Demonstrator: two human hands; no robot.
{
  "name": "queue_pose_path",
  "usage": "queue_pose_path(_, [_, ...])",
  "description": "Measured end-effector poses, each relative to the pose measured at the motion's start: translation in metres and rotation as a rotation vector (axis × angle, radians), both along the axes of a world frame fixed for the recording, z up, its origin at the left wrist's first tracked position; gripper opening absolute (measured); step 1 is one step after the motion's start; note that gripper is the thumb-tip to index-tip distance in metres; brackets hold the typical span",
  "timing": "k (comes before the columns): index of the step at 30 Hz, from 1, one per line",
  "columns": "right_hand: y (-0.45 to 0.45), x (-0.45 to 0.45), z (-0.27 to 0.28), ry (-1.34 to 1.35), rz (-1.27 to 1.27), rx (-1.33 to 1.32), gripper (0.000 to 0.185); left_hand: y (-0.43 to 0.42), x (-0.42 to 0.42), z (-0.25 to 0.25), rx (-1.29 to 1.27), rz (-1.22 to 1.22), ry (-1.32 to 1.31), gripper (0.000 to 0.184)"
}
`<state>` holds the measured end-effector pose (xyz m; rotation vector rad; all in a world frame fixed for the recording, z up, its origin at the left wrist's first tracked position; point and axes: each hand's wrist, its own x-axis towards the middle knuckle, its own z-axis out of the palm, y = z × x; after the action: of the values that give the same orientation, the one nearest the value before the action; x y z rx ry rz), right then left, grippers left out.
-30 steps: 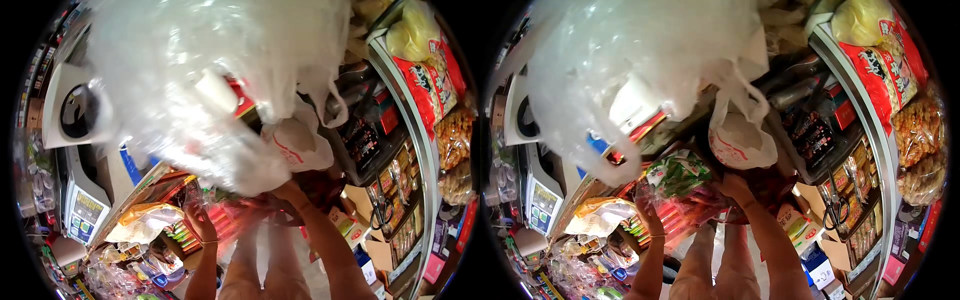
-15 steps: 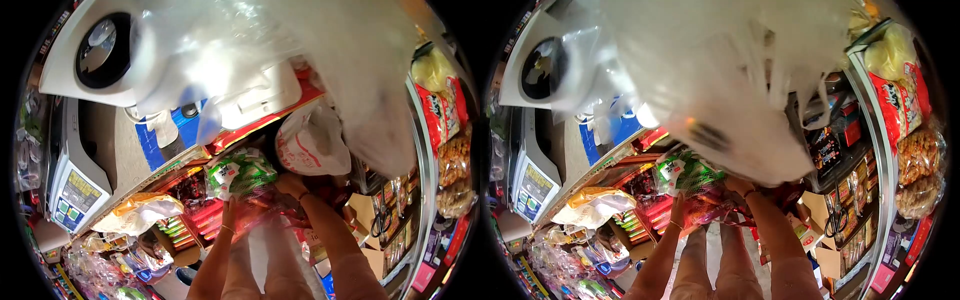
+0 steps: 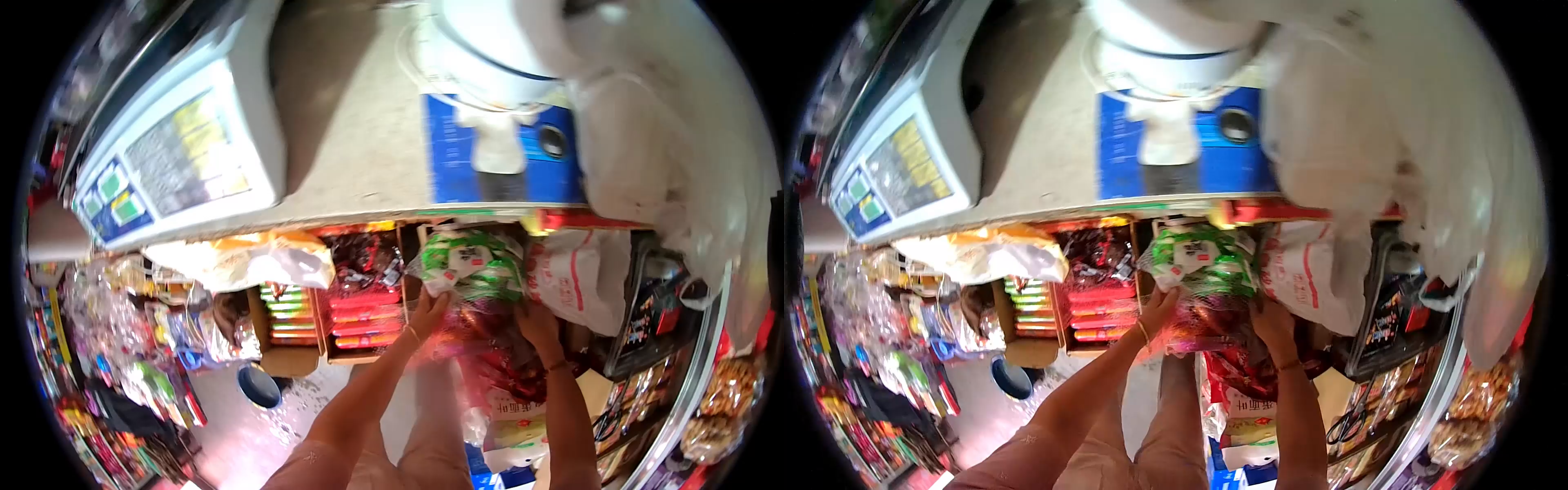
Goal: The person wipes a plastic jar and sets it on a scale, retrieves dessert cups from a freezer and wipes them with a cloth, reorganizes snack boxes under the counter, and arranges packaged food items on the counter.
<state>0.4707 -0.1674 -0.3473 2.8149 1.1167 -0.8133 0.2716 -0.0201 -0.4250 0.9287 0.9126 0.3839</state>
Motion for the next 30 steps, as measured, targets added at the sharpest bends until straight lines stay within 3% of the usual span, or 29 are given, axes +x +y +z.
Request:
queue_pose_path(3, [0.025, -0.013, 0.087, 0.149, -0.078, 0.052, 0.031, 0.008, -0.002, 0.009, 0.06, -0.009, -0.061, 0.036])
queue_pose_path(4, [0.029, -0.025, 0.1, 0.156, -0.071, 0.038, 0.031, 0.012, -0.003, 0.02, 0.151, -0.073, 0.059, 0.038])
queue_pose_path(5, [0.029, -0.04, 0.113, 0.345, -0.103, 0.172, 0.03, 0.012, -0.005, 0.027, 0.235, -0.144, 0.173, 0.039])
queue_pose_path(6, [0.029, -0.054, 0.122, 0.524, -0.137, 0.305, 0.029, 0.01, -0.008, 0.032, 0.146, -0.098, 0.082, 0.035])
queue_pose_path(8, [0.028, -0.097, 0.117, 0.795, 0.012, 0.196, 0.021, -0.002, -0.048, 0.055, 0.656, -0.026, 0.36, 0.038])
queue_pose_path(9, [0.033, -0.129, 0.116, 0.823, 0.062, 0.315, 0.032, 0.003, -0.074, 0.088, 0.771, 0.004, 0.375, 0.035])
queue_pose_path(10, [0.03, -0.158, 0.092, 0.862, 0.093, -0.031, 0.037, 0.009, -0.105, 0.116, 0.891, 0.03, 0.391, 0.032])
queue_pose_path(11, [0.03, -0.184, 0.072, 0.919, 0.08, -0.123, 0.037, -0.001, -0.141, 0.115, 0.819, 0.083, 0.515, 0.032])
queue_pose_path(13, [0.026, -0.231, 0.032, 1.038, -0.102, -0.13, 0.037, -0.01, -0.197, 0.117, 0.611, 0.254, 0.69, 0.033])
queue_pose_path(16, [0.03, -0.283, -0.028, 0.965, -0.548, -0.018, 0.036, 0.0, -0.252, 0.089, 0.726, 0.155, 0.702, 0.036])
queue_pose_path(20, [0.047, -0.306, -0.078, 0.764, -0.94, 0.132, 0.036, 0.054, -0.232, 0.088, 0.805, -0.123, 0.65, 0.056])
queue_pose_path(22, [0.055, -0.309, -0.092, 0.761, -0.964, 0.149, 0.035, 0.074, -0.229, 0.061, 0.797, -0.205, 0.703, 0.067])
queue_pose_path(25, [0.061, -0.314, -0.099, 0.776, -0.955, 0.164, 0.035, 0.091, -0.222, 0.033, 0.775, -0.265, 0.694, 0.066])
queue_pose_path(26, [0.058, -0.318, -0.101, 0.783, -0.959, 0.168, 0.035, 0.092, -0.217, 0.027, 0.879, -0.313, 0.761, 0.068])
queue_pose_path(29, [0.049, -0.325, -0.111, 0.822, -0.963, 0.162, 0.034, 0.086, -0.203, 0.024, 0.944, -0.278, 0.817, 0.074])
queue_pose_path(30, [0.042, -0.327, -0.113, 0.837, -0.965, 0.154, 0.034, 0.086, -0.2, 0.024, 0.879, -0.157, 0.71, 0.073])
